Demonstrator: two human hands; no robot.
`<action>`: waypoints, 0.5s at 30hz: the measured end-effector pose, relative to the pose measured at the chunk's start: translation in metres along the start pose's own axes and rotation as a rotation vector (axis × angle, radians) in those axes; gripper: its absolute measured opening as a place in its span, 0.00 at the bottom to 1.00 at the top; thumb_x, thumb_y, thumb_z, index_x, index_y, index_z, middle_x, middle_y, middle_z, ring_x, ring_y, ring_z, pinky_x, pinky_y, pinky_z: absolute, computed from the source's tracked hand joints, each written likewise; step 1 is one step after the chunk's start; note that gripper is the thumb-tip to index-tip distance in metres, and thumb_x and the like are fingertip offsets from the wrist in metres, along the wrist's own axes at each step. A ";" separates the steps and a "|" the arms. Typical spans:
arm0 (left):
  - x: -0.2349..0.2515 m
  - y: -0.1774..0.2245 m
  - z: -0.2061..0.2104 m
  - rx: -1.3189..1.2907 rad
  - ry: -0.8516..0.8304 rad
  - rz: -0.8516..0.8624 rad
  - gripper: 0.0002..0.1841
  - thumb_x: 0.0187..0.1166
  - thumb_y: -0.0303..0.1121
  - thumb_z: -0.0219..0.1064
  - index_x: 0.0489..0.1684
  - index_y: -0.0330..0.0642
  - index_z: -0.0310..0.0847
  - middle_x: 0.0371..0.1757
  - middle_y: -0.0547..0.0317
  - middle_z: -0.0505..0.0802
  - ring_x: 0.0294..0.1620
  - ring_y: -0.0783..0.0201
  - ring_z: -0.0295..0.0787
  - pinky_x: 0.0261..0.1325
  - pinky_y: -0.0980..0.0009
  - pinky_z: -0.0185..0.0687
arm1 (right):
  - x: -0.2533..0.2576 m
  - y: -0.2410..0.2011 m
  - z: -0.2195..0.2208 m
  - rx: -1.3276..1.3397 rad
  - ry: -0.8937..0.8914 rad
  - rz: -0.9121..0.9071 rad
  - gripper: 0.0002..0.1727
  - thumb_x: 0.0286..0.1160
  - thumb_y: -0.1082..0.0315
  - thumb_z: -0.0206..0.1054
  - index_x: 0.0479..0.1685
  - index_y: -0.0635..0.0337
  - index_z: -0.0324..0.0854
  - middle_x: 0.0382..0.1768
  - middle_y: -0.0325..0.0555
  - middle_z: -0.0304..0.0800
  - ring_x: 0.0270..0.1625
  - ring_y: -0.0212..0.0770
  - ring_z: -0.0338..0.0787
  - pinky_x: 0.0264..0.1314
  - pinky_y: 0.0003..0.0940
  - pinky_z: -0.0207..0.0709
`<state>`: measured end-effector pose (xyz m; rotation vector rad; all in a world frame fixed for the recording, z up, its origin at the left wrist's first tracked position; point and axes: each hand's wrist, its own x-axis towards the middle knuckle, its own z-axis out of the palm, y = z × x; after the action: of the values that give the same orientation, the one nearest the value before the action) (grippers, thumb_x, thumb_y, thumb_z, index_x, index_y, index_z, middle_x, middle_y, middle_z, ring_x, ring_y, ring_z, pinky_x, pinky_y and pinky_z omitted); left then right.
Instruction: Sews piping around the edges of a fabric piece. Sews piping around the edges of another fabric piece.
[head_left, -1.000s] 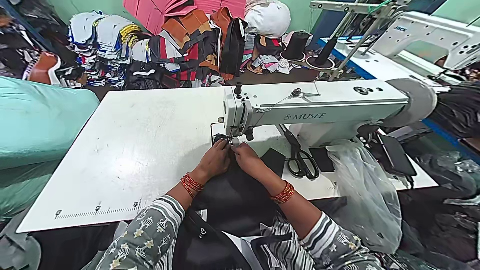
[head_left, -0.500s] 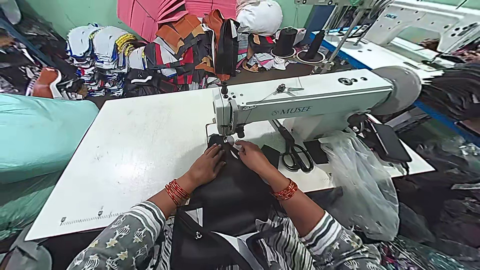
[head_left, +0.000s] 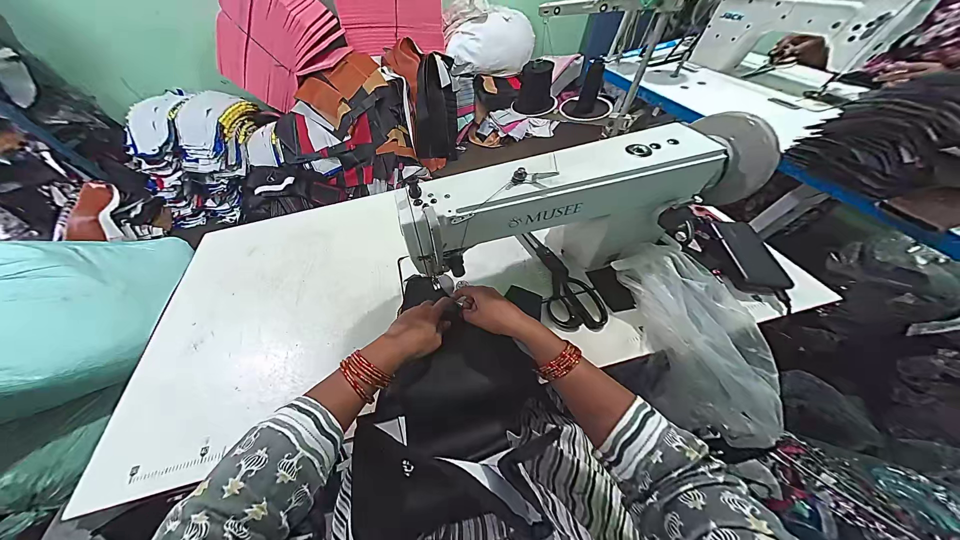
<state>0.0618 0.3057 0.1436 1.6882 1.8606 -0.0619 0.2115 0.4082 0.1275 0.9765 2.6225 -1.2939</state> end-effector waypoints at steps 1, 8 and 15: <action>0.001 0.000 0.000 -0.002 -0.003 -0.011 0.28 0.90 0.33 0.55 0.90 0.47 0.60 0.76 0.33 0.79 0.77 0.37 0.78 0.77 0.41 0.71 | 0.000 0.000 0.000 -0.002 0.000 -0.002 0.25 0.81 0.75 0.59 0.79 0.66 0.73 0.59 0.61 0.86 0.58 0.50 0.84 0.68 0.44 0.73; 0.004 -0.013 0.011 -0.046 0.099 0.045 0.20 0.92 0.33 0.53 0.79 0.43 0.73 0.72 0.36 0.83 0.71 0.37 0.82 0.72 0.39 0.75 | 0.003 0.003 0.003 0.057 -0.011 -0.002 0.24 0.81 0.73 0.62 0.77 0.65 0.74 0.59 0.61 0.86 0.57 0.50 0.85 0.67 0.46 0.74; 0.003 -0.028 0.026 -0.152 0.274 0.110 0.18 0.93 0.33 0.49 0.71 0.40 0.79 0.67 0.40 0.87 0.67 0.41 0.86 0.68 0.41 0.77 | 0.005 -0.006 -0.006 -0.050 -0.047 0.046 0.24 0.79 0.74 0.62 0.76 0.64 0.75 0.58 0.62 0.86 0.60 0.55 0.85 0.69 0.52 0.72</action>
<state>0.0469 0.2924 0.1115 1.7575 1.9073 0.3643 0.2056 0.4124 0.1346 0.9799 2.5687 -1.2198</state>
